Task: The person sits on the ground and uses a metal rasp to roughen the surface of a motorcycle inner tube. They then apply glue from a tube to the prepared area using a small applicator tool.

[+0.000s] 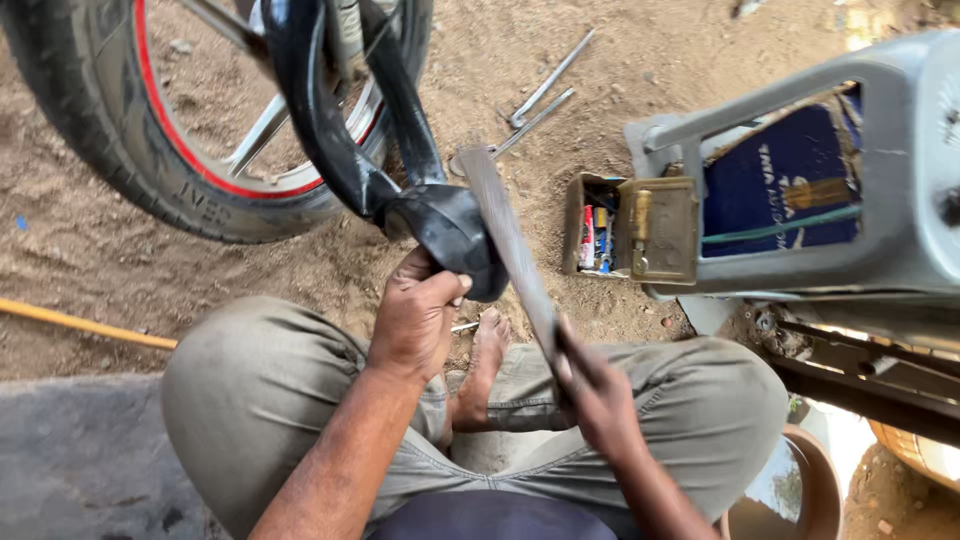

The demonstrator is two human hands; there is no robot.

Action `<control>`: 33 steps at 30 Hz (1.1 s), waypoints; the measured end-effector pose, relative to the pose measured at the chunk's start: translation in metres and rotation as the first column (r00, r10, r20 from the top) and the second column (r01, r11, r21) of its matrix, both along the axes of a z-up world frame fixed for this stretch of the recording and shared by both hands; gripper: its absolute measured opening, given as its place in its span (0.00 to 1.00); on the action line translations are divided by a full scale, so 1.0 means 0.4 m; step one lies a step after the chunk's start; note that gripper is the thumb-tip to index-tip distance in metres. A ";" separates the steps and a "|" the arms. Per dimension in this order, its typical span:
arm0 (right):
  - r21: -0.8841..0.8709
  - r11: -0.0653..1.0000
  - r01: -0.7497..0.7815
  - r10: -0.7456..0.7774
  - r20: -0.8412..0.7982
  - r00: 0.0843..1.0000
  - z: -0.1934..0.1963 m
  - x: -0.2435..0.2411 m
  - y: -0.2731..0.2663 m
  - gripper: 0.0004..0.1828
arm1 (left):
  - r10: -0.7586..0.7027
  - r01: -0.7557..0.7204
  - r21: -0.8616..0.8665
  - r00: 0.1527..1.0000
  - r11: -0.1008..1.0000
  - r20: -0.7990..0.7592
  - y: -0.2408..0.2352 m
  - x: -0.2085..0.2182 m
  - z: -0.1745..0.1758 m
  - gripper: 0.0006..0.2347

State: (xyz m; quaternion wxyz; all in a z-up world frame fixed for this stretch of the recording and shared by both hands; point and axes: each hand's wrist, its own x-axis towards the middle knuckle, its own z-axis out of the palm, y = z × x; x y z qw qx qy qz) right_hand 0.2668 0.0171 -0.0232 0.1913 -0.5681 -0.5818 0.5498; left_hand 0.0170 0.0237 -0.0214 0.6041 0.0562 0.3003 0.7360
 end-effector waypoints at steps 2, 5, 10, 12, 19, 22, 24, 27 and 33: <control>-0.064 0.998 0.031 -0.040 -0.156 0.987 -0.023 0.025 -0.092 0.32 | -0.014 0.015 -0.019 1.000 1.000 0.004 0.004 -0.001 0.004 0.14; -0.107 0.988 0.114 -0.133 -0.186 0.974 -0.039 -0.032 -0.079 0.31 | -0.061 0.060 -0.033 0.997 0.998 -0.055 0.012 0.015 0.005 0.15; -0.031 0.988 0.154 -0.156 -0.330 0.931 0.027 -0.204 0.106 0.30 | -0.070 0.070 -0.006 0.996 0.998 -0.052 0.009 0.027 0.005 0.13; 0.008 0.983 0.183 -0.165 -0.389 0.906 0.042 -0.222 0.145 0.30 | -0.049 0.049 -0.015 0.999 0.999 -0.021 0.006 0.022 0.015 0.14; -0.095 0.995 0.036 -0.025 0.113 0.993 0.029 0.014 -0.028 0.31 | -0.001 0.001 -0.017 1.000 1.000 -0.005 0.002 -0.010 0.003 0.13; -0.078 0.994 0.080 -0.092 -0.171 0.981 0.006 -0.031 -0.082 0.32 | -0.037 0.035 -0.020 0.998 0.999 -0.059 0.011 0.015 -0.005 0.12; -0.004 0.987 0.160 -0.159 -0.158 0.975 -0.010 -0.114 -0.021 0.29 | -0.097 0.089 -0.062 0.984 0.994 -0.148 0.002 0.046 -0.005 0.13; 0.004 0.987 0.163 -0.153 -0.328 0.932 0.030 -0.211 0.105 0.31 | -0.097 0.100 0.009 0.979 0.995 -0.181 0.008 0.037 0.000 0.10; -0.033 0.993 0.110 -0.115 -0.291 0.950 0.025 -0.100 0.089 0.31 | -0.020 0.018 -0.045 0.998 0.999 -0.064 -0.003 0.005 0.018 0.13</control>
